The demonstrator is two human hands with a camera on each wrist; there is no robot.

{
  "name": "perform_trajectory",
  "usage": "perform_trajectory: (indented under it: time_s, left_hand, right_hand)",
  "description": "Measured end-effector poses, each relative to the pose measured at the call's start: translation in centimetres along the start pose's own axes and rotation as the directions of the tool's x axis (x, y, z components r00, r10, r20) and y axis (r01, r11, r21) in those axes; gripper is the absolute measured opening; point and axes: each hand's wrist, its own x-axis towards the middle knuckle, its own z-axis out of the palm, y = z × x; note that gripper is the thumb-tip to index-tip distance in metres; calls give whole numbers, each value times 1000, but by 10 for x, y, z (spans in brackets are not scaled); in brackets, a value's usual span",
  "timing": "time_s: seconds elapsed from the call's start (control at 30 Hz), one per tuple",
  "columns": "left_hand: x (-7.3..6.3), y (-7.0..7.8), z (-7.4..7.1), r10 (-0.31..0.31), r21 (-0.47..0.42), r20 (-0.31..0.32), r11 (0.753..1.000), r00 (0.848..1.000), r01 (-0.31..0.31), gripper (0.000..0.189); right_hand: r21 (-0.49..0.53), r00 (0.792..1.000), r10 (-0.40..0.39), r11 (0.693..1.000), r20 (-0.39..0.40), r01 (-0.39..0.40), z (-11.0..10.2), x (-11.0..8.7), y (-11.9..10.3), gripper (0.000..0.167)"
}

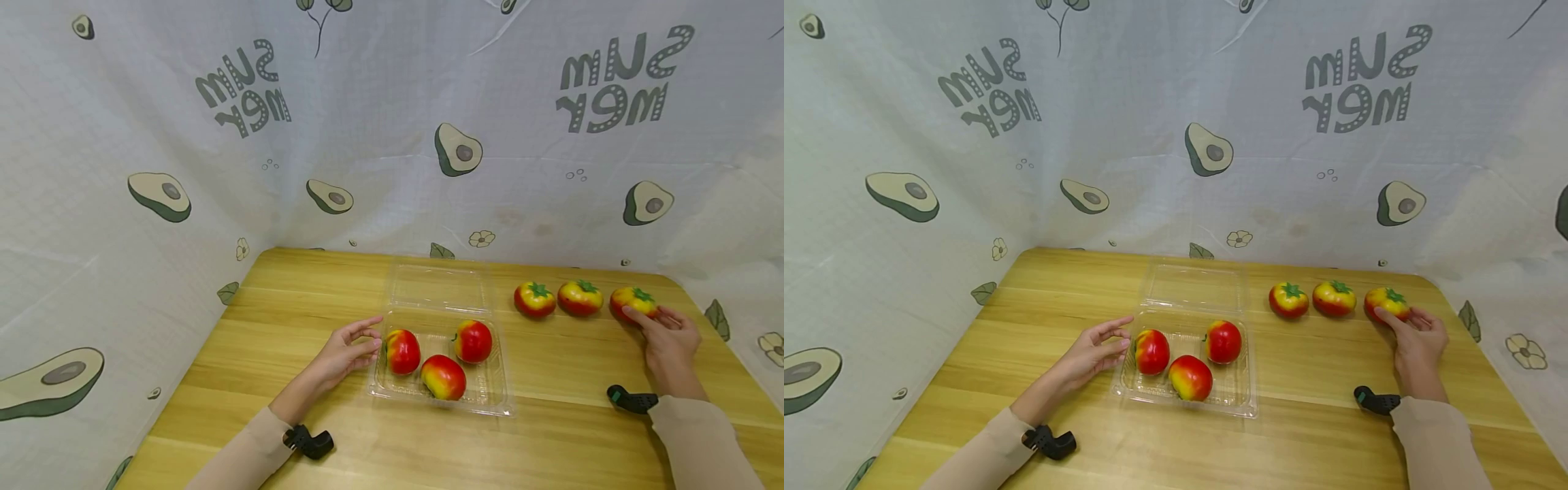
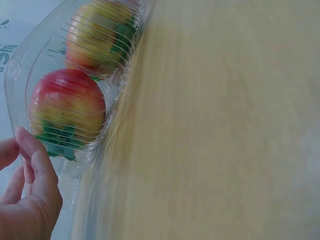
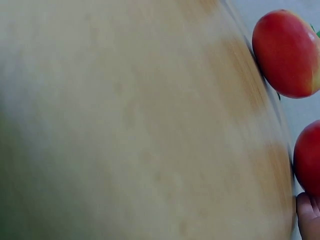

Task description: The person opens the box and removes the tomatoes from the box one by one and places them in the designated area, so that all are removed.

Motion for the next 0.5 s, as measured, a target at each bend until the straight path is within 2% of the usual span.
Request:
perform_trajectory:
  time_s: [0.5]
  left_hand:
    - [0,-1,-1,-9,-10,-2,1000,1000,9,55]
  right_hand:
    - [-12,1000,-11,1000,26,12,-2,-1,1,66]
